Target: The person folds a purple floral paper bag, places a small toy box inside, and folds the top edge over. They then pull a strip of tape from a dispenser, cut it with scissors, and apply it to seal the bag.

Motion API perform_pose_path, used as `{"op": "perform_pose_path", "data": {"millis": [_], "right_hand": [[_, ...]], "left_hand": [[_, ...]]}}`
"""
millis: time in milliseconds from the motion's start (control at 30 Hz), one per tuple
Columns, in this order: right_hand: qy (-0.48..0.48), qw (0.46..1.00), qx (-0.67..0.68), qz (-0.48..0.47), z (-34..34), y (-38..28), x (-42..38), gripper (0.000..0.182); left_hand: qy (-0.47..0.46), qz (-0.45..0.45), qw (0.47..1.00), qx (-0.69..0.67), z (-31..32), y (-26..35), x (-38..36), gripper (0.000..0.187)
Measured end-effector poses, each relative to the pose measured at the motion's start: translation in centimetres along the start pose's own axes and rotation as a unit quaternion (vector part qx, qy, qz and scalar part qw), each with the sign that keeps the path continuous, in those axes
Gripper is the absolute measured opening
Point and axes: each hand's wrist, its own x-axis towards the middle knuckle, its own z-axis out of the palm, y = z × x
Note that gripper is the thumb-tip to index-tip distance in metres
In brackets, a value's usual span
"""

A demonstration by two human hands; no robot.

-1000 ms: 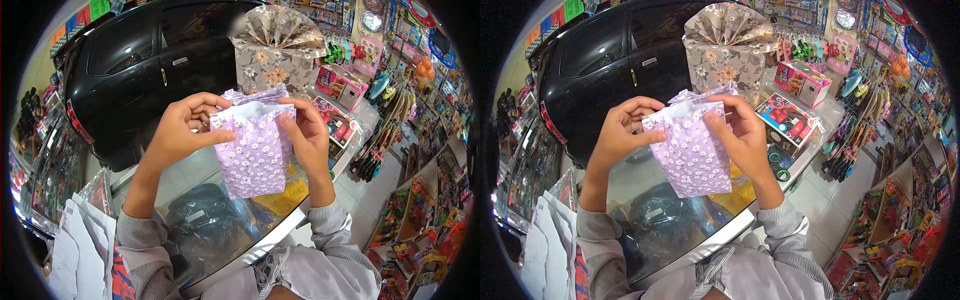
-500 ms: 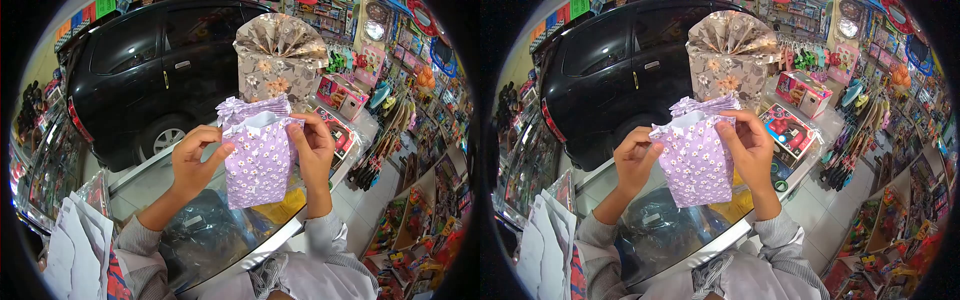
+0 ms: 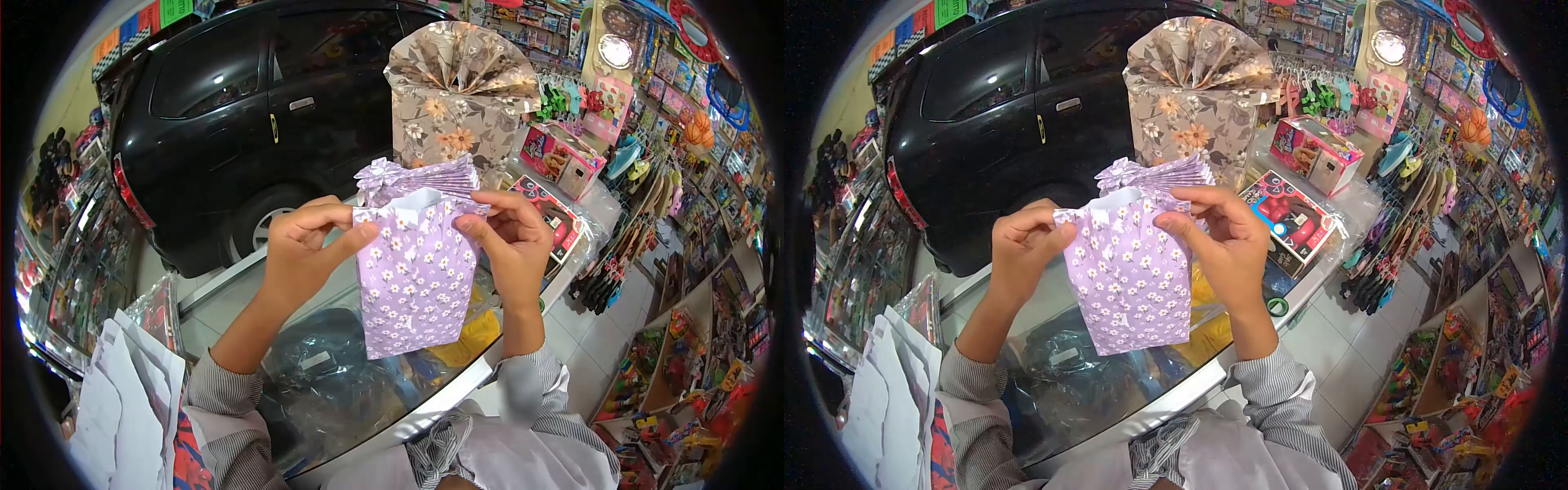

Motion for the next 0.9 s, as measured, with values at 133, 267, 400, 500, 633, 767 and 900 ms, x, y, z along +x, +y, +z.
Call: {"op": "perform_pose_path", "data": {"millis": [133,267,400,500,633,767,900], "right_hand": [[-0.060,0.997,0.050,0.009,-1.2,-0.3,0.8,0.021],[-0.099,0.994,0.039,0.002,-1.7,0.0,1.3,0.019],[-0.124,0.992,0.035,0.006,-1.3,0.1,1.6,0.017],[-0.141,0.990,0.006,-0.001,-0.8,-0.3,1.7,0.018],[-0.145,0.989,0.015,0.003,-1.1,-0.8,1.6,0.019],[-0.153,0.987,0.013,0.036,-1.3,-1.9,1.6,0.020],[-0.184,0.983,-0.003,0.015,-1.2,-2.0,2.1,0.018]], "left_hand": [[0.025,-0.013,0.999,0.042,-1.0,-0.1,0.2,0.005],[-0.007,0.000,1.000,0.011,-1.1,-0.6,0.4,0.011],[-0.036,-0.053,0.997,0.044,-1.1,1.0,0.9,0.022],[-0.042,-0.058,0.995,0.070,-0.3,2.8,0.8,0.031],[-0.042,-0.103,0.991,0.078,-0.9,2.4,0.9,0.034],[-0.035,-0.116,0.991,0.054,-1.0,2.5,1.0,0.025],[-0.040,-0.077,0.992,0.088,-1.4,2.7,0.9,0.019]]}}
